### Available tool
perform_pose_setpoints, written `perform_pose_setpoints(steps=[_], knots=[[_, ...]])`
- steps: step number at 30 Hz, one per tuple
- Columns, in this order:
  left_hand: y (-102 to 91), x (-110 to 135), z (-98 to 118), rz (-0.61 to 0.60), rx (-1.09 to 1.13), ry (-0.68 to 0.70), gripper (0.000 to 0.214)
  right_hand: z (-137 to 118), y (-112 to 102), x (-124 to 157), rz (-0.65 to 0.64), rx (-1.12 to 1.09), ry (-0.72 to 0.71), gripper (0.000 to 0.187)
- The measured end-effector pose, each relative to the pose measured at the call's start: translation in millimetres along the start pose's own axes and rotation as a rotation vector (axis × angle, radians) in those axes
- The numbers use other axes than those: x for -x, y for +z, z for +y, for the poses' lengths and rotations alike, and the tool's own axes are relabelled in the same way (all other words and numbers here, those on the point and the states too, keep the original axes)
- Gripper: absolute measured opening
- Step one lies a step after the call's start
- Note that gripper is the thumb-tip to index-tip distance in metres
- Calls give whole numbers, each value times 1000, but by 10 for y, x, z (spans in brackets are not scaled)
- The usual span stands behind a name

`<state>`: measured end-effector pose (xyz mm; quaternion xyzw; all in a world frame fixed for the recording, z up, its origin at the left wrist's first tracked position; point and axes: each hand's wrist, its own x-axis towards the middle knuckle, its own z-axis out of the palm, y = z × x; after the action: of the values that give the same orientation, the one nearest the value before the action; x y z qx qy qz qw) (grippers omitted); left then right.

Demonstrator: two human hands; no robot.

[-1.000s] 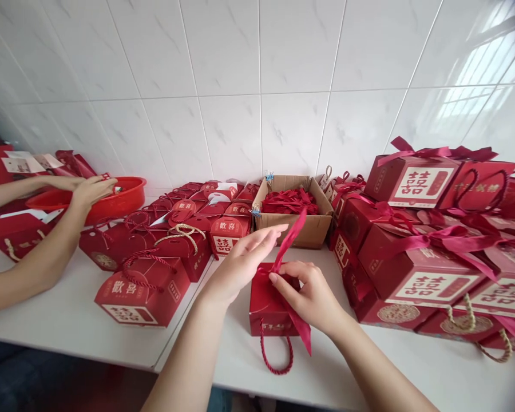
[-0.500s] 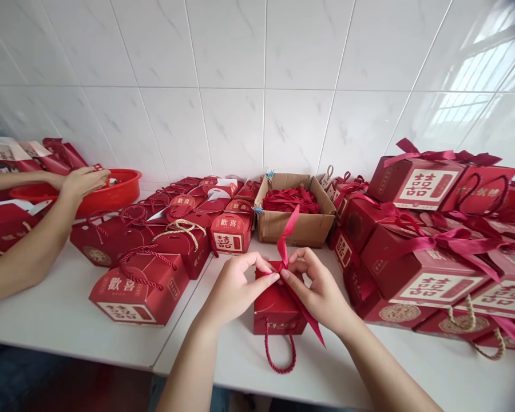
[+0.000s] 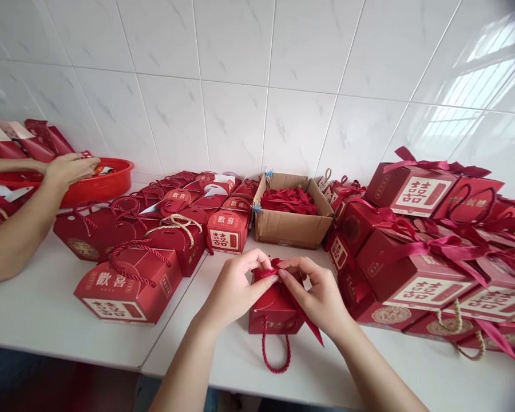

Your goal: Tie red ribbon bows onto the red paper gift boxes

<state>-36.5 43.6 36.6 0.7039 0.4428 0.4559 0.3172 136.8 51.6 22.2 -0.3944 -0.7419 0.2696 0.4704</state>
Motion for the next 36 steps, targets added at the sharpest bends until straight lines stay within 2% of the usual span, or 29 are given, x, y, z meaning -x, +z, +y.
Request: perform_pose_setpoints(steps=[4, 7, 10, 14, 18, 23, 27, 30, 36], knots=[[14, 2, 15, 38, -46, 20, 7, -16, -18, 4, 42, 88, -76, 18], [28, 5, 24, 49, -70, 23, 7, -13, -48, 6, -2, 92, -71, 18], [39, 6, 27, 83, -143, 55, 7, 3, -59, 6, -15, 123, -40, 17], [47, 10, 29, 131, -305, 119, 10, 33, -36, 2, 33, 154, 10, 12], [53, 12, 29, 121, -296, 148, 12, 63, -13, -13, 49, 94, 144, 10], [69, 4, 29, 92, -277, 152, 15, 67, -31, -31, -80, -167, 328, 18], [63, 1, 33, 66, -234, 133, 13, 65, -57, -34, -142, -281, 338, 26], [49, 1, 34, 51, -218, 119, 10, 63, -75, -38, -172, -281, 345, 30], [67, -5, -29, 76, -287, 178, 14, 37, -111, -57, -275, -294, 332, 32]])
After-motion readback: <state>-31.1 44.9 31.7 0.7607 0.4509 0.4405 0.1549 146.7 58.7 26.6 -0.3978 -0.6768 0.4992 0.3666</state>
